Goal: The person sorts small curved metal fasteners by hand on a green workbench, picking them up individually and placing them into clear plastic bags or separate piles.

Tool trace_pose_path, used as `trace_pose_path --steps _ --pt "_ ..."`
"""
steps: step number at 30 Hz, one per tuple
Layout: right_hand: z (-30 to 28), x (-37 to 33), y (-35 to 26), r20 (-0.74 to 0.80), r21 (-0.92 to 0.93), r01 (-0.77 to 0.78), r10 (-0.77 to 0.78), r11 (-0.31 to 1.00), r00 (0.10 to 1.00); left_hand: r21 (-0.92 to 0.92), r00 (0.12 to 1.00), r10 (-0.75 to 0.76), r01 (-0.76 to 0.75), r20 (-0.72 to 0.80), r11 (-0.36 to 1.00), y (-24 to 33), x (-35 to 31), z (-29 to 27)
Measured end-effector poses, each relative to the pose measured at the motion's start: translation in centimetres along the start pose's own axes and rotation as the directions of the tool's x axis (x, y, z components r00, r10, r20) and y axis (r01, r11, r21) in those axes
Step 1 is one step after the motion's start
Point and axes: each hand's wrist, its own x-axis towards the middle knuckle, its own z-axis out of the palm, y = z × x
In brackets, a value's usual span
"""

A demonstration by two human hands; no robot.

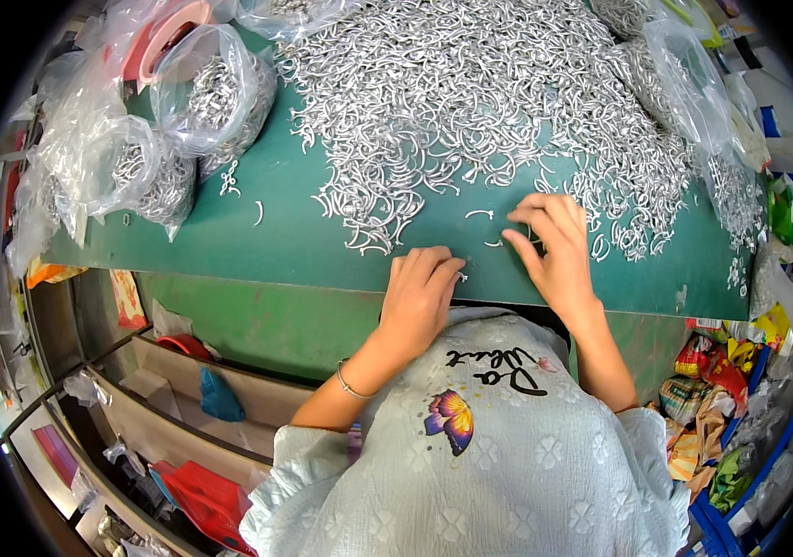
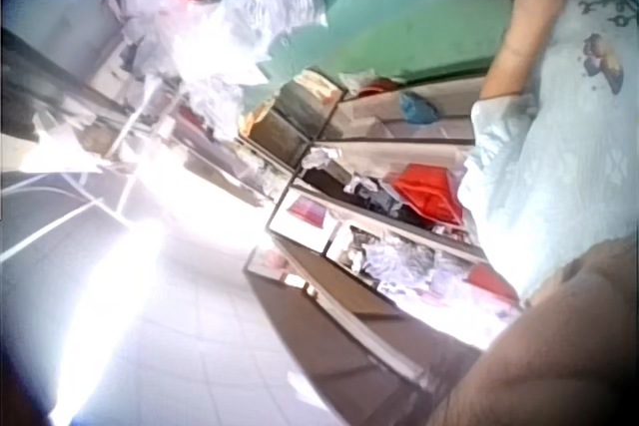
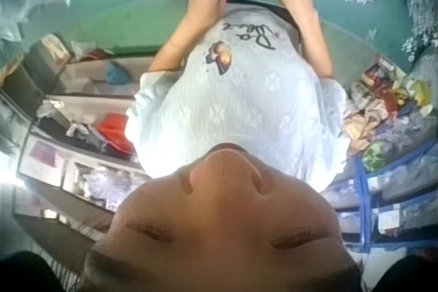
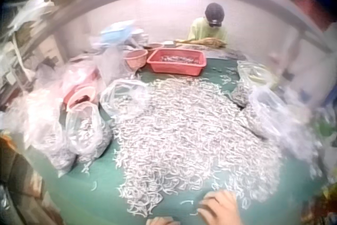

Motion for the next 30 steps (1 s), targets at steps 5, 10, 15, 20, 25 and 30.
trace_pose_path --steps 5,10,15,20,25,30 --pt "3.1 1.3 -1.1 0.003 0.003 0.153 -0.153 0.988 0.988 -0.009 0.999 0.005 -0.004 0.046 1.0 0.0 0.0 -0.2" --pt "1.5 -0.2 2.0 -0.143 -0.194 0.041 -0.069 0.98 0.987 0.009 0.996 -0.058 0.059 -0.068 0.998 -1.1 -1.1 -1.2" --pt "3.6 2.1 -2.0 -0.089 0.163 0.241 -0.229 0.957 0.969 0.022 0.929 -0.163 0.181 -0.334 0.983 -2.8 -2.0 -2.6" --pt "8.4 4.9 -6.5 0.07 0.194 0.426 -0.446 0.883 0.892 0.084 0.787 -0.223 0.328 -0.576 0.941 -4.9 -1.9 -5.3" --pt "9.0 4.2 -5.6 0.191 0.062 0.438 -0.442 0.897 0.877 0.076 0.734 -0.34 0.469 -0.588 0.88 -7.8 -0.9 -7.0" --pt "5.2 3.2 -1.1 0.109 -0.047 0.324 -0.318 0.945 0.942 0.196 0.793 -0.319 0.473 -0.519 0.859 -8.3 -1.4 -6.9"
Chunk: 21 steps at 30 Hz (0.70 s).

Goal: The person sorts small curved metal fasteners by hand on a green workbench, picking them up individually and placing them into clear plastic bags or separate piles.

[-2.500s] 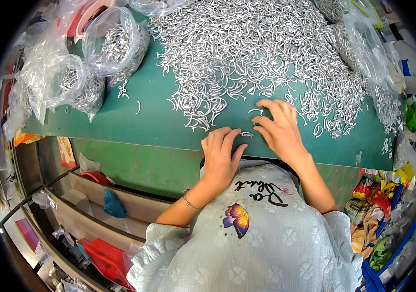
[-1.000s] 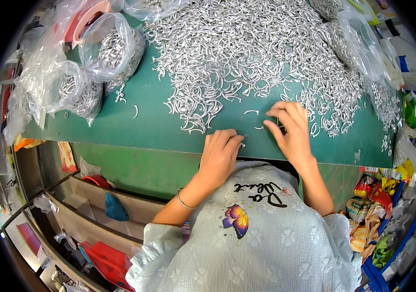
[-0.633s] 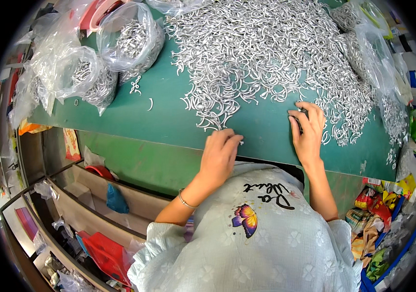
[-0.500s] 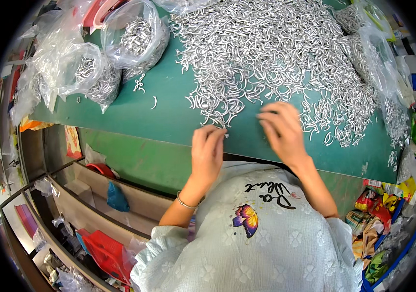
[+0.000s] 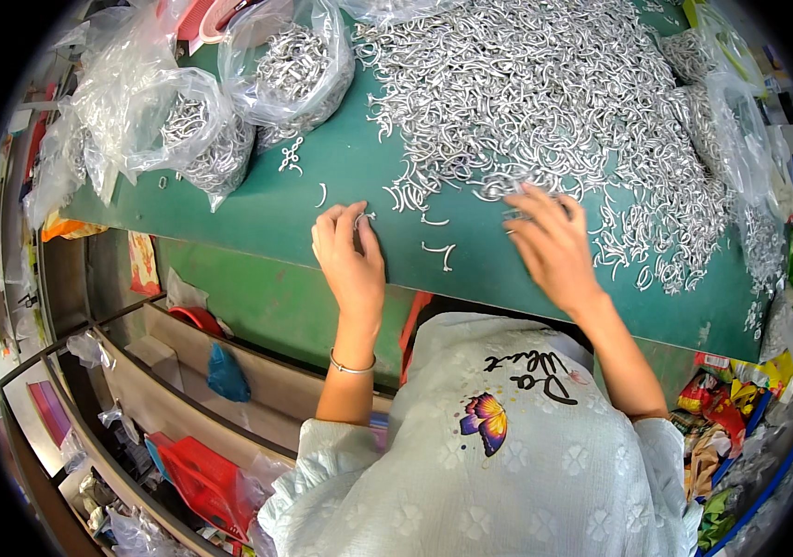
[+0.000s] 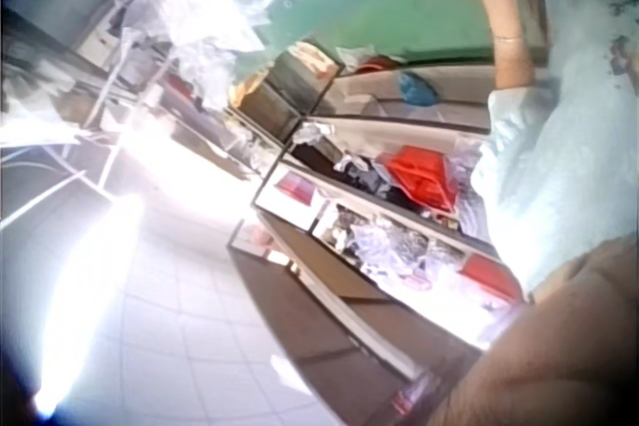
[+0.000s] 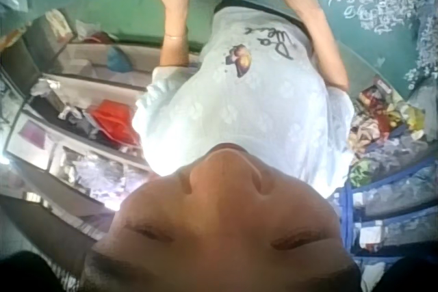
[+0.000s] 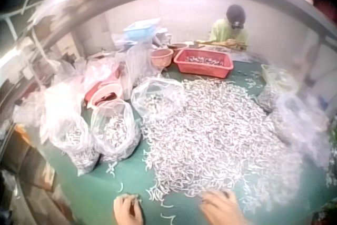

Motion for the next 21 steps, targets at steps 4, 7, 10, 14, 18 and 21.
trace_pose_path --steps 4,7,10,14,18,21 --pt "-0.7 2.2 -1.0 -0.116 0.064 -0.059 0.066 0.996 0.991 0.049 0.996 0.04 -0.036 -0.08 0.998 1.5 0.1 -0.4" --pt "1.8 5.8 -4.6 0.01 0.255 0.104 -0.11 0.961 0.994 -0.036 0.993 0.041 -0.045 -0.114 0.998 2.8 -0.3 -0.4" --pt "4.7 7.8 -5.3 0.1 0.051 0.204 -0.208 0.978 0.973 -0.004 0.984 0.025 -0.026 -0.175 1.0 2.5 -0.8 -0.2" --pt "3.3 5.8 -3.3 0.204 0.021 0.159 -0.16 0.987 0.966 0.021 0.993 -0.028 0.03 -0.113 0.999 1.2 -1.4 -1.0" --pt "0.2 2.5 -0.4 0.166 -0.095 0.095 -0.078 0.991 0.983 0.071 0.992 0.008 0.001 -0.125 0.997 -0.3 -0.5 -1.2" --pt "-1.1 1.7 -0.9 0.044 -0.142 0.037 -0.031 0.989 0.999 0.186 0.985 -0.041 0.072 -0.17 0.98 -1.9 1.4 -1.2"
